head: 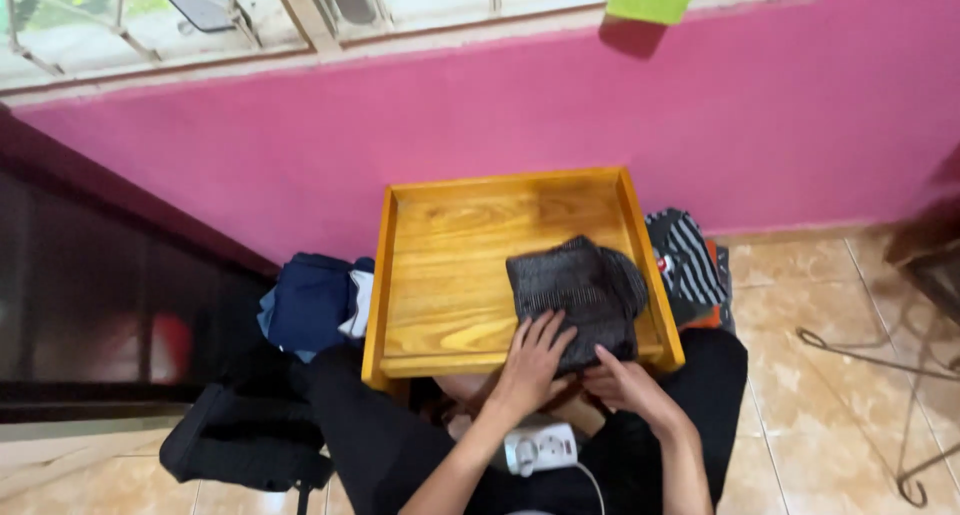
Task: Folding various items of clothing including shirts, pants, and a jacket on a small wooden tray.
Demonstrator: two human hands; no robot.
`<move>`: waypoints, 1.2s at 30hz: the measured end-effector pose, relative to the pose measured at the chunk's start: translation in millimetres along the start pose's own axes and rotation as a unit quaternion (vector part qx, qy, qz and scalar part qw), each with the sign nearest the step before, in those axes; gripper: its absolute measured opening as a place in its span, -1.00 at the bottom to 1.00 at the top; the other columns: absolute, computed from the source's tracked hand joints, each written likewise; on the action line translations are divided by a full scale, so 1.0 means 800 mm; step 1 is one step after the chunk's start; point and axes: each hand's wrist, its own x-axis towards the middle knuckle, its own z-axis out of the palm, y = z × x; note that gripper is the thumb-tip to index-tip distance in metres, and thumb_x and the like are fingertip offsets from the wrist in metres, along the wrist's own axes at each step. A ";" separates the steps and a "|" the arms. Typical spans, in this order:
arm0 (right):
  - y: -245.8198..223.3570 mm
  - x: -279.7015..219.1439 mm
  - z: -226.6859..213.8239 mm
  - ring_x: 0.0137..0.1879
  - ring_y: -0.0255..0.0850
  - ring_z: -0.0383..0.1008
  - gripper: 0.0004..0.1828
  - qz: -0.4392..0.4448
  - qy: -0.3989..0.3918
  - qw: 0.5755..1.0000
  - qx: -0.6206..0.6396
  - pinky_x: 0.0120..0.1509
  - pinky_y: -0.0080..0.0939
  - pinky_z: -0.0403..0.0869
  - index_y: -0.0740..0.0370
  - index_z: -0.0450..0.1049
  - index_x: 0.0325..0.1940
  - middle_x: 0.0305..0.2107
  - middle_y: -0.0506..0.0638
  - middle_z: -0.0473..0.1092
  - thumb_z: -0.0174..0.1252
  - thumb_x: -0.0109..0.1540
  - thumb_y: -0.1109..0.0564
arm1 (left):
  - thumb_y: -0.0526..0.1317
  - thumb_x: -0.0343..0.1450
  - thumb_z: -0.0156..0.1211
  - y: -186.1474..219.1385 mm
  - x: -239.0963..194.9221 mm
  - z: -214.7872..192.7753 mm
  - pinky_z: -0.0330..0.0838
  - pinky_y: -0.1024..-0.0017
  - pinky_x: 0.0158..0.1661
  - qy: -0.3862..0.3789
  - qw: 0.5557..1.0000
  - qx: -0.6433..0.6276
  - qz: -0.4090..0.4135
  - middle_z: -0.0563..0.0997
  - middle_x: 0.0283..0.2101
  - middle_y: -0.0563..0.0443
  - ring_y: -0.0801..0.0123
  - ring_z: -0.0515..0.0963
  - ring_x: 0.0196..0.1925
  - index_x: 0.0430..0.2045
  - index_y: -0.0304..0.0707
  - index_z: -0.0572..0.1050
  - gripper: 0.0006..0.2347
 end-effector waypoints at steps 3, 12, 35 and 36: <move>0.012 -0.001 -0.023 0.11 0.12 0.63 -0.24 -0.022 0.051 0.998 0.009 0.25 -0.05 0.52 0.59 0.58 0.11 0.01 0.40 0.59 0.06 0.25 -0.24 | -0.20 0.17 0.43 -0.003 0.003 0.004 0.04 -0.02 0.35 0.027 1.000 -0.002 0.016 0.30 0.39 -0.25 -0.06 0.24 0.42 0.22 -0.20 0.35 -0.34; 0.054 0.079 -0.096 0.16 0.09 0.67 -0.51 -0.112 0.051 0.991 0.054 0.27 -0.03 0.45 0.27 0.59 0.16 -0.02 0.37 0.68 0.04 0.33 -0.09 | -0.18 0.20 0.39 -0.003 0.015 0.019 0.11 -0.10 0.27 0.042 0.998 0.025 0.046 0.37 0.34 -0.39 -0.17 0.31 0.35 0.12 -0.29 0.46 -0.45; 0.059 0.136 -0.178 0.07 -0.15 0.56 -0.62 -0.185 0.218 0.818 0.500 0.23 -0.04 0.53 -0.02 0.52 0.14 0.01 -0.13 0.52 0.18 0.30 -0.16 | 0.11 0.49 -0.14 0.050 0.239 -0.191 0.47 0.27 0.14 -0.120 0.787 -0.565 -0.217 0.29 0.39 0.10 0.48 0.31 0.36 0.34 0.01 0.23 -0.49; 0.039 0.127 -0.186 0.07 -0.15 0.56 -0.62 -0.185 0.219 0.817 0.501 0.23 -0.04 0.53 -0.02 0.52 0.14 0.01 -0.13 0.52 0.18 0.30 -0.16 | 0.11 0.49 -0.14 0.039 0.226 -0.187 0.47 0.27 0.14 -0.121 0.787 -0.565 -0.217 0.29 0.39 0.10 0.48 0.31 0.36 0.34 0.01 0.23 -0.49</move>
